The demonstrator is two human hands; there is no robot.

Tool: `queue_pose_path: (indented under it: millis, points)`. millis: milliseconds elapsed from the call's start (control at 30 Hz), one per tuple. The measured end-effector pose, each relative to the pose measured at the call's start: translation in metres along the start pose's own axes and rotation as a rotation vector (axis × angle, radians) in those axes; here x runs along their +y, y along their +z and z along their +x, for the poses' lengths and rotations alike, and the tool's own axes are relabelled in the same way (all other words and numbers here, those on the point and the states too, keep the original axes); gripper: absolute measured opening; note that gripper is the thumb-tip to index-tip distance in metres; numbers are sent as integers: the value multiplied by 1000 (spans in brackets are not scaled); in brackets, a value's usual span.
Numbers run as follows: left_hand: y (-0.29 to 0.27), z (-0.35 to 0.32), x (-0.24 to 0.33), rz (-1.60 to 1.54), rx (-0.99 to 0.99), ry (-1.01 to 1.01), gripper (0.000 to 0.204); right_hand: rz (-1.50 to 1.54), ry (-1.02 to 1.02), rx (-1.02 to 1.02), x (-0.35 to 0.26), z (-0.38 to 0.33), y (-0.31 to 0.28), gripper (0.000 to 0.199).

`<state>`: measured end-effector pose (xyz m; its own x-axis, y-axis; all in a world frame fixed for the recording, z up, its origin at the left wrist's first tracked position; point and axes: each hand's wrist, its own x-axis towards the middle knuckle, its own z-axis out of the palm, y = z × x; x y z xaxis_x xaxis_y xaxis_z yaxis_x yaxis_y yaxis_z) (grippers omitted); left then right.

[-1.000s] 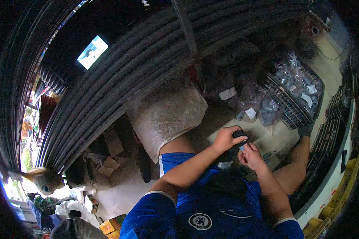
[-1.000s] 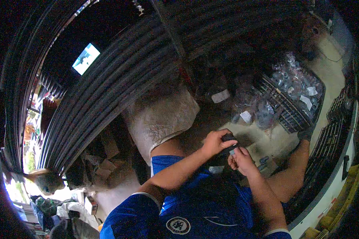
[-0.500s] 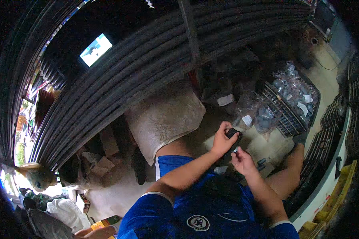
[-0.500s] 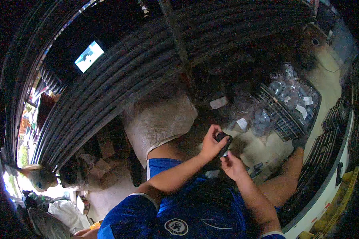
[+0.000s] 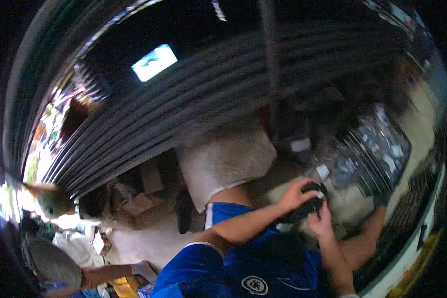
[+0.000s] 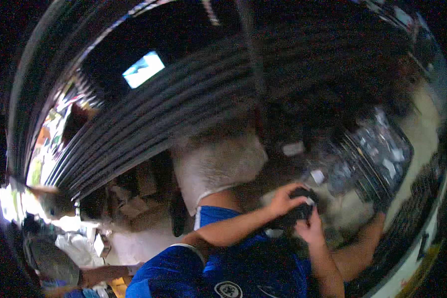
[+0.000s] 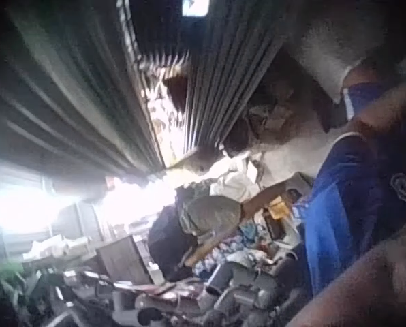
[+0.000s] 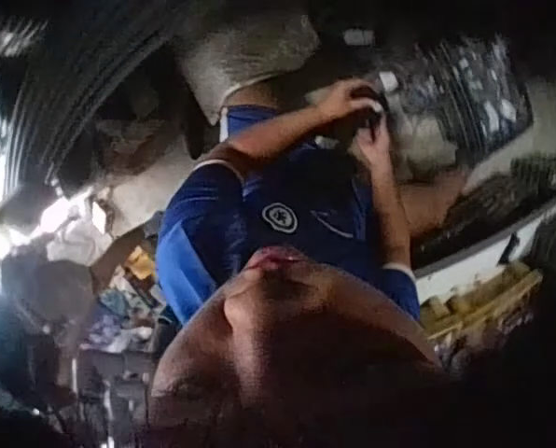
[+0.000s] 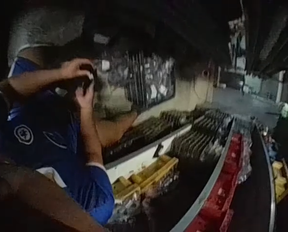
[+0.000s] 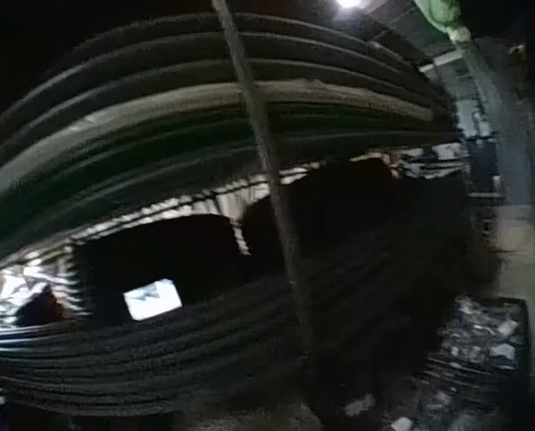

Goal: Organizing and assembling various PVC plumbing elbow joints.

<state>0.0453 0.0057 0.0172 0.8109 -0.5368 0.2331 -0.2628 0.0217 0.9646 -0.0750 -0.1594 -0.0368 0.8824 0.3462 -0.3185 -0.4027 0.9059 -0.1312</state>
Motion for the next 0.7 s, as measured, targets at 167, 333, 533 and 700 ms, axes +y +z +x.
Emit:
queue_pose_path:
  millis: [167, 333, 533, 700]
  points:
    - [3, -5, -7, 95, 261, -273, 34, -621, -26, 210, 18, 2, 38, 30]
    - [-12, -3, 12, 149, 234, -315, 34, -1047, -448, 246, 26, 15, 40, 24]
    - [-26, -1, -24, -114, -341, -188, 47, -605, -364, 313, 17, -4, 39, 12]
    - [-23, -7, -14, -340, -415, -187, 58, -400, -230, 401, -6, -13, 15, 11]
